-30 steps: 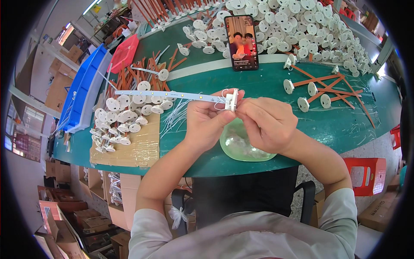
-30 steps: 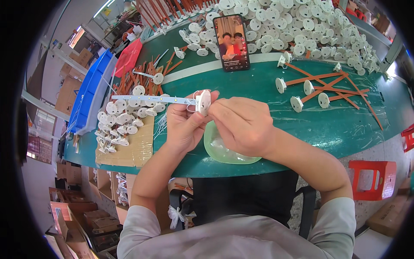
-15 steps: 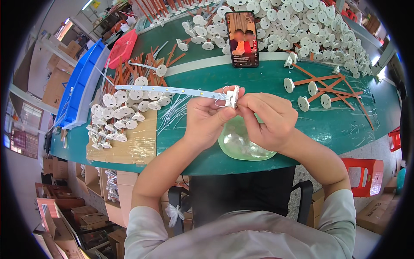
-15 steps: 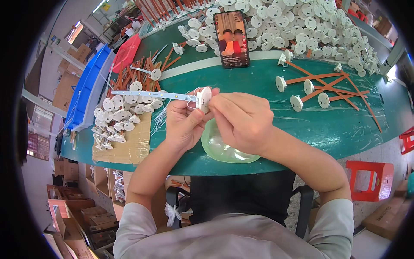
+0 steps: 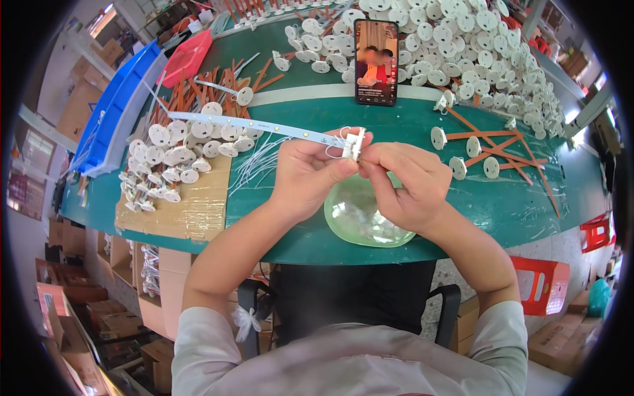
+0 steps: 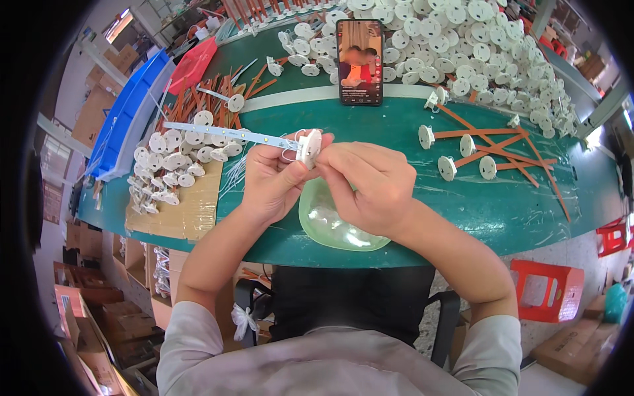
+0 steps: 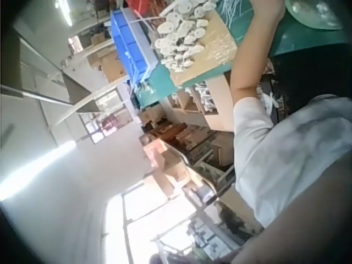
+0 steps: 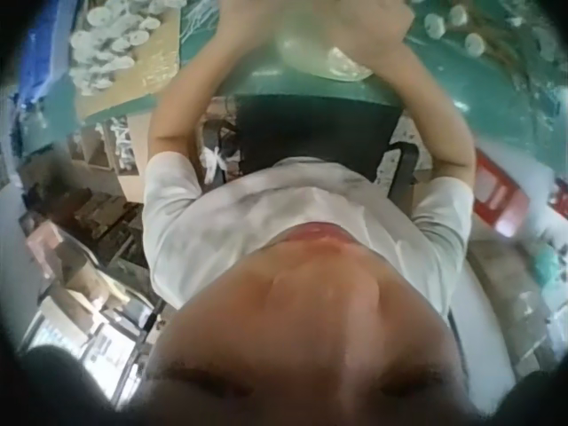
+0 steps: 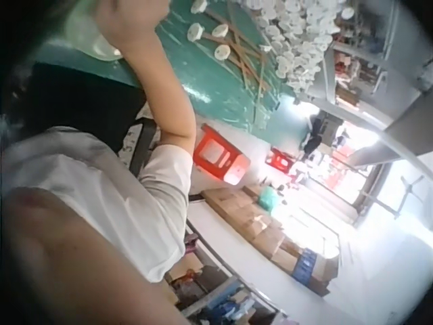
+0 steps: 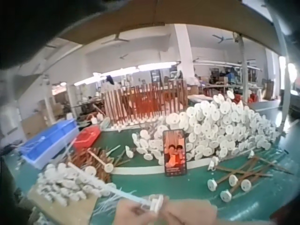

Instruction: The person repeatedly picks up a white circular plastic component and a strip of LED lights, then uses a thin orange stick to apply a white substance from a green bowl onto the component. The person then attaches the LED strip to the component and places the assembled unit on the table.

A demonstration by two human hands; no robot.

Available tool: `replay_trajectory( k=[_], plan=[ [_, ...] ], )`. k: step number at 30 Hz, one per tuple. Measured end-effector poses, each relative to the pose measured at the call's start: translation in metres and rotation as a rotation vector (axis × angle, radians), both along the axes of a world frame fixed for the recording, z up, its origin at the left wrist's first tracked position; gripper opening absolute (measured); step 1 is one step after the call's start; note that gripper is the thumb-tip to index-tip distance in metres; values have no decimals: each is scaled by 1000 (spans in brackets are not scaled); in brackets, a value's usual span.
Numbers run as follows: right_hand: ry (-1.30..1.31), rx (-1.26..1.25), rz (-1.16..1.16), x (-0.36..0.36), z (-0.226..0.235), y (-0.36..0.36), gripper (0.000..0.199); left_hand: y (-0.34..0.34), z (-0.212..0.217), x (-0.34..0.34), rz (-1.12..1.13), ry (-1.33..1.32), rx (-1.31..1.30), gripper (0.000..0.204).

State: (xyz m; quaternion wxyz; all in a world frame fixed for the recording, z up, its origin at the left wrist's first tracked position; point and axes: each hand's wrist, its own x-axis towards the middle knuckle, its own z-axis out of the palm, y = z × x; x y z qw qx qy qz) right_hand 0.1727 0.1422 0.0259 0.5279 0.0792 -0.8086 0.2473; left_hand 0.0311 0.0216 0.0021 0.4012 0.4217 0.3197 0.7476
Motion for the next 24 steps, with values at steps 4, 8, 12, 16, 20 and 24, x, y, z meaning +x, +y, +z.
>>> replay_trajectory(
  k=[4, 8, 12, 16, 20, 24],
  plan=[
    [-9, 38, -20, 2, 2, -1, 19, -1, -5, -2, 23, 168, -21, 38],
    [-58, 8, -4, 2, 6, 7, 17, -2, 13, -7, 77, 318, -61, 46],
    [-84, -214, 70, 7, 13, 21, 15, -6, 22, -16, 156, 426, -131, 54],
    [-200, -228, 90, 2, 8, 32, 16, -7, 25, -18, 175, 638, -150, 51],
    [-346, -334, 127, 1, 5, 35, 15, -2, 21, -16, 157, 738, -173, 49],
    [-451, -357, 179, 0, 5, 36, 14, -4, 21, -17, 115, 719, -248, 48]
  ],
)
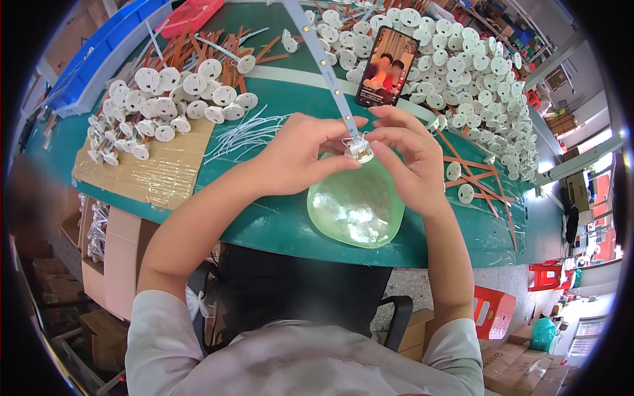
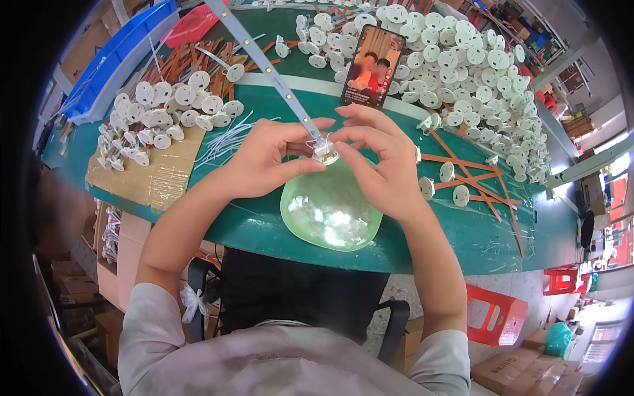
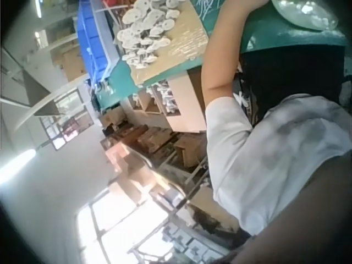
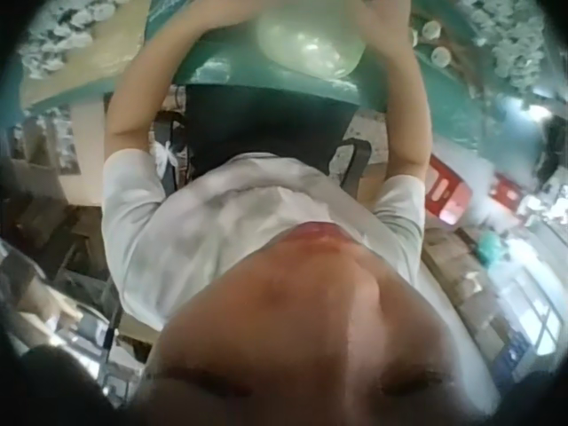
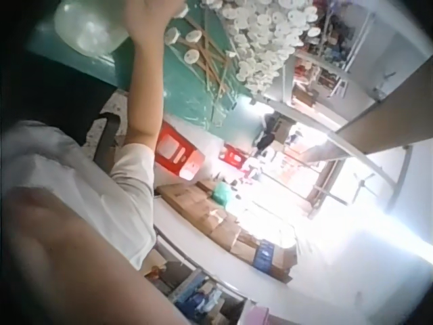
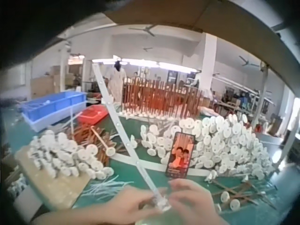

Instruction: The person repeatedly picks up a white circular plastic component and a strip of LED lights, then uses a thin orange stick to apply a white substance from a green bowl onto the component. The person then attaches the LED strip to the component and places the assembled unit on the table.

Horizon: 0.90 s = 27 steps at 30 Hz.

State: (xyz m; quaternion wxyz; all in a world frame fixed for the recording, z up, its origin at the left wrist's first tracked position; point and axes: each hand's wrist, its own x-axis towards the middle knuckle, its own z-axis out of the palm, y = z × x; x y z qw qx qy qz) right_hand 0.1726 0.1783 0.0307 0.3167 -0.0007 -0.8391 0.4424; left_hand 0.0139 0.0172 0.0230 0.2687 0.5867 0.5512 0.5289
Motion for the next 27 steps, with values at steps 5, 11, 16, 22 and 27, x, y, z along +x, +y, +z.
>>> replay_trajectory(
  k=[5, 11, 16, 22, 27],
  plan=[
    [-70, 53, 19, 5, 7, 2, 17, 1, 2, -1, -32, 109, -1, 47],
    [-61, 316, 56, 6, 12, 8, 16, 2, -2, -3, -85, 172, -104, 35],
    [-31, 402, 20, 4, 11, 0, 13, 2, 0, -6, -80, 170, -175, 34],
    [44, 548, -16, 2, 10, -3, 16, 2, -1, -5, -110, -10, -143, 36],
    [51, 502, -49, 1, 5, -5, 14, 1, -6, -6, -153, -139, -62, 41]
  ],
)
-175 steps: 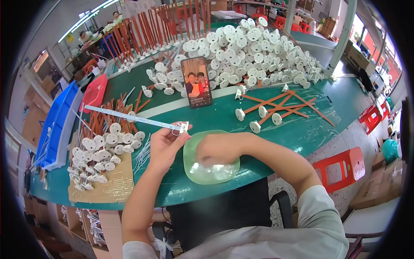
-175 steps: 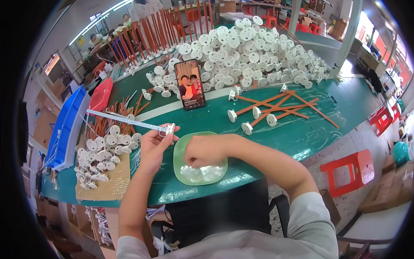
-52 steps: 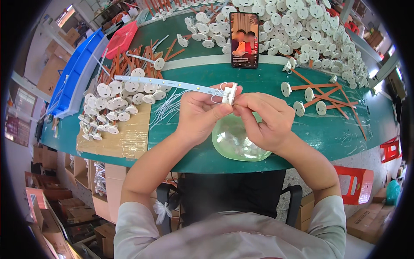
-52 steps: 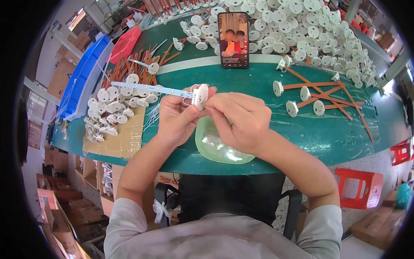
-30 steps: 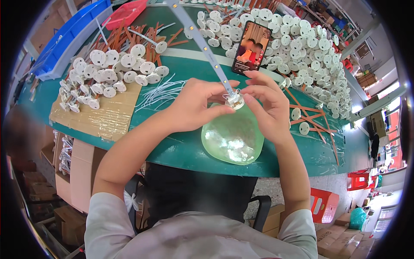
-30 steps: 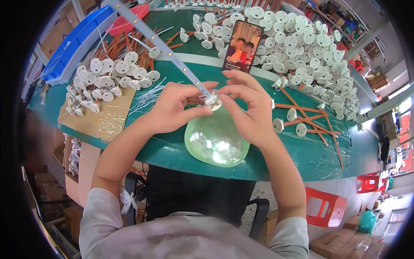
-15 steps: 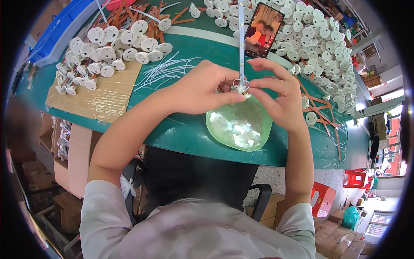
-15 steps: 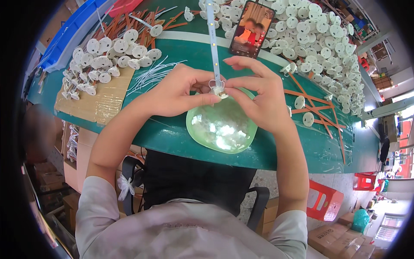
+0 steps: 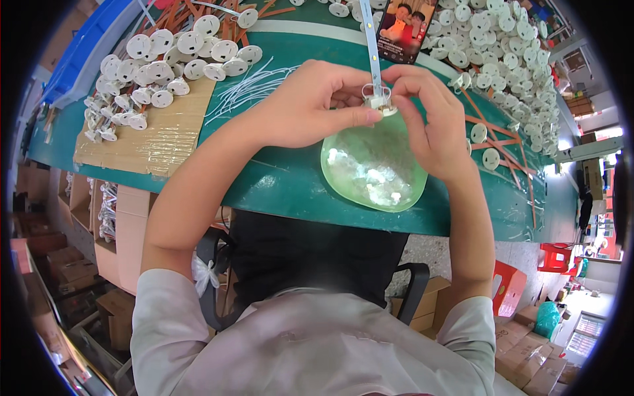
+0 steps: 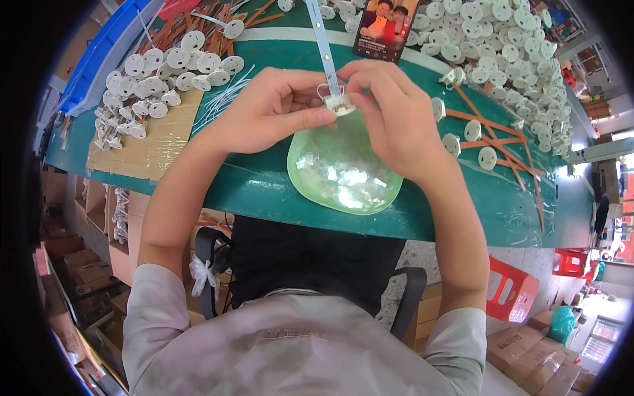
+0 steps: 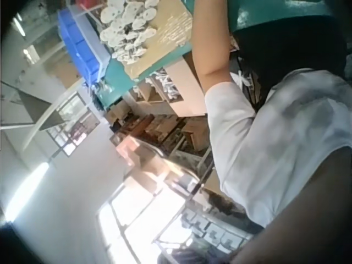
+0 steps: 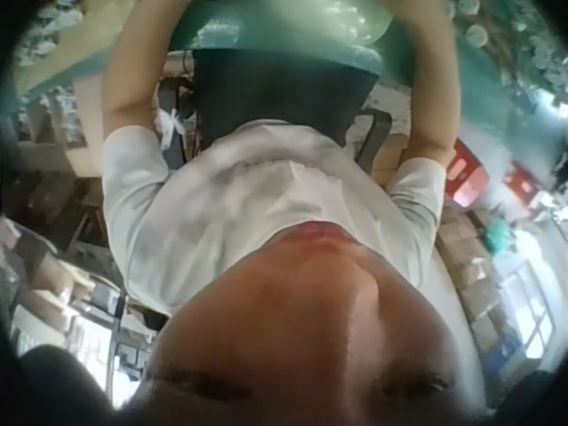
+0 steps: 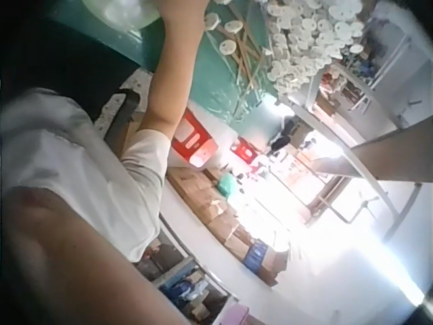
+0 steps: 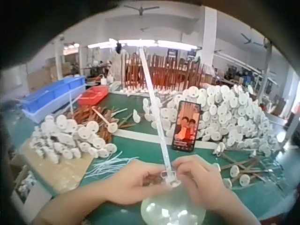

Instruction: The person repeatedly picks up a white circular plastic component and a strip of LED lights, then uses a thin orange stick to apply a white substance from a green bowl onto the component. The person then attaches the LED strip to the component and places the assembled unit on the table.

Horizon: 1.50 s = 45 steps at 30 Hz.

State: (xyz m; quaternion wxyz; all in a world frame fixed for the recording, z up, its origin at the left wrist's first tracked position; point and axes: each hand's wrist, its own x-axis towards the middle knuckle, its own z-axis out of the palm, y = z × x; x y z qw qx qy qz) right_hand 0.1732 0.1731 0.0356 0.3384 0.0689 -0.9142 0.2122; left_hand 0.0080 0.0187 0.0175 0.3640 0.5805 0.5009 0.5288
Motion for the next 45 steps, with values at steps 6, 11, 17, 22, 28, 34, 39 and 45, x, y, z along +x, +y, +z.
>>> replay_trajectory(
  k=[6, 11, 17, 22, 28, 34, 39, 45],
  plan=[
    [90, -61, -55, -1, -2, 7, 14, 0, 4, 0, -22, 35, -37, 42],
    [175, -90, -153, -1, -2, 18, 11, 2, 0, 2, -16, -12, 6, 42],
    [-42, -213, -264, 7, 1, 30, 11, 2, 0, 0, -16, -113, 6, 42],
    [-1, -86, -85, 6, 5, 15, 18, 3, -2, -3, 14, -115, 26, 40],
    [142, 120, -34, 2, -4, 17, 15, 4, -2, -3, 39, -115, -11, 40],
    [69, -8, -151, 7, 3, 26, 11, 5, -2, -7, 63, -72, -29, 41],
    [-124, -331, -104, 6, 2, 17, 11, 8, -3, -5, 71, 26, -47, 42],
    [-267, -464, -10, 5, 1, 16, 14, 3, 3, -1, 59, 110, -31, 43]
  ],
)
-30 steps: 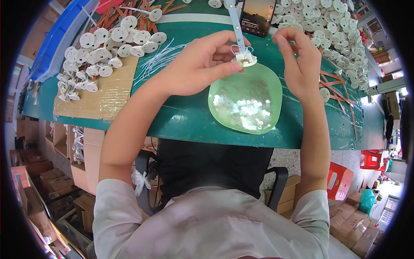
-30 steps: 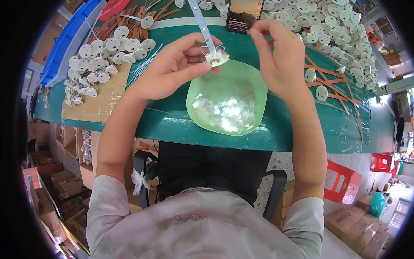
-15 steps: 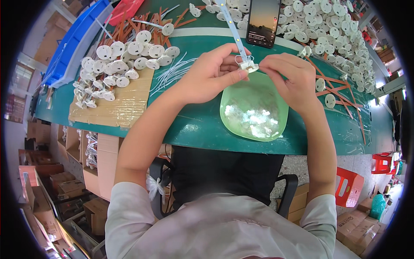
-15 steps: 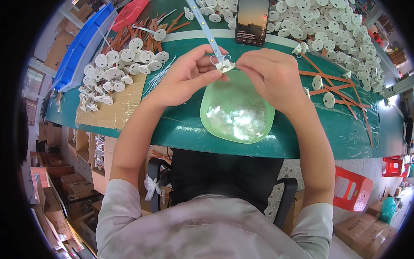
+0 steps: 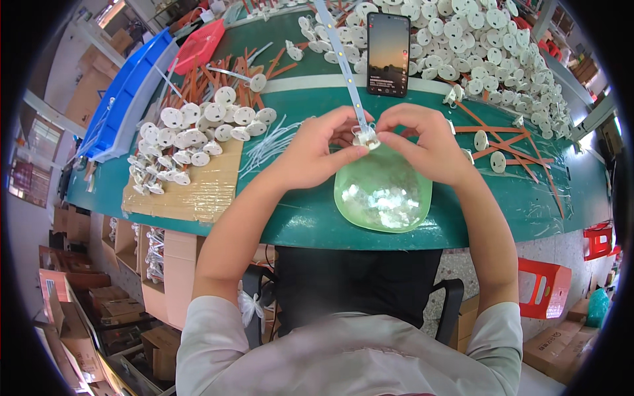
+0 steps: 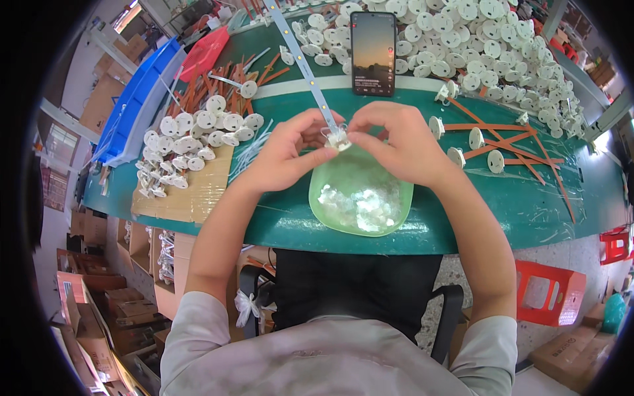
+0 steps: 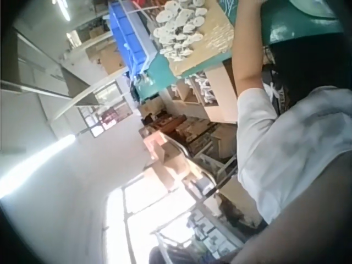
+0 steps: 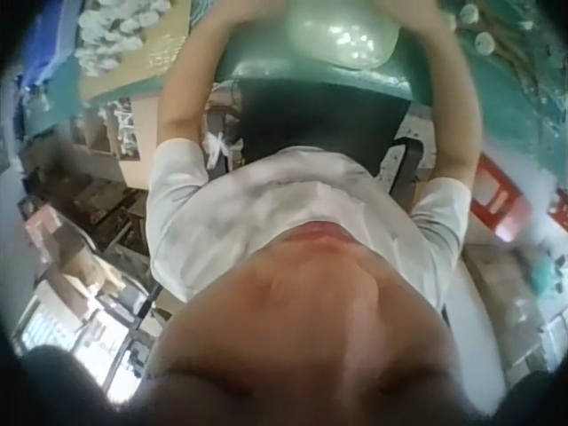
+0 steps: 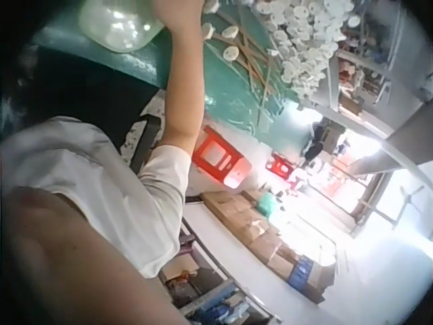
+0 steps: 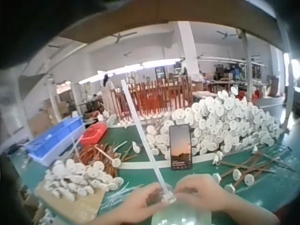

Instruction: The person repeatedly picks up a white circular plastic component and a strip of LED lights, then uses a thin orange stick to apply a white substance from a green bowl onto the component. The person then attaches the LED strip to the component and places the assembled unit on the table.

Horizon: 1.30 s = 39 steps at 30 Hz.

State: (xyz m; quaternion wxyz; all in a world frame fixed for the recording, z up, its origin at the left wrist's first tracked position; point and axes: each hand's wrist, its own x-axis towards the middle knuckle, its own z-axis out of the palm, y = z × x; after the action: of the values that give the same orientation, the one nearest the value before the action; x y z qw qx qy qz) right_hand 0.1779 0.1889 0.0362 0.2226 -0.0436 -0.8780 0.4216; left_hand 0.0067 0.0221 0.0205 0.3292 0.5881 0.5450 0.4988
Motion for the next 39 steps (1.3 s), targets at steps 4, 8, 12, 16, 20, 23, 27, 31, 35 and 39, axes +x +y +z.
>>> replay_trajectory(
  k=[4, 8, 12, 16, 20, 23, 27, 31, 35, 39],
  plan=[
    [-43, -105, 77, 1, -2, 5, 11, -3, -1, -4, -43, 268, 64, 45],
    [22, -145, 147, 0, -15, 14, 10, 0, 4, 3, -30, 287, 83, 45],
    [143, -177, 43, 0, -7, 7, 8, -8, 33, -2, 29, 365, 122, 46],
    [225, -234, -65, 0, -5, 17, 8, -35, 58, -30, 203, 476, 108, 40],
    [170, -300, -73, -4, -9, 16, 10, -87, 77, -87, 735, 401, 86, 36],
    [116, -274, -88, -4, -6, 16, 9, -137, 89, -143, 1184, 647, 27, 42],
    [119, -235, -88, -3, -6, 17, 10, -186, 108, -194, 1337, 917, -358, 48],
    [86, -186, -73, -3, -6, 9, 10, -185, 104, -204, 1235, 1035, -578, 48],
    [70, -92, -109, -3, -6, 6, 11, -142, 100, -152, 1376, 1408, -297, 38],
    [186, -14, -174, -8, -10, -1, 12, -64, 84, -106, 1077, 1390, 529, 27]
  ],
)
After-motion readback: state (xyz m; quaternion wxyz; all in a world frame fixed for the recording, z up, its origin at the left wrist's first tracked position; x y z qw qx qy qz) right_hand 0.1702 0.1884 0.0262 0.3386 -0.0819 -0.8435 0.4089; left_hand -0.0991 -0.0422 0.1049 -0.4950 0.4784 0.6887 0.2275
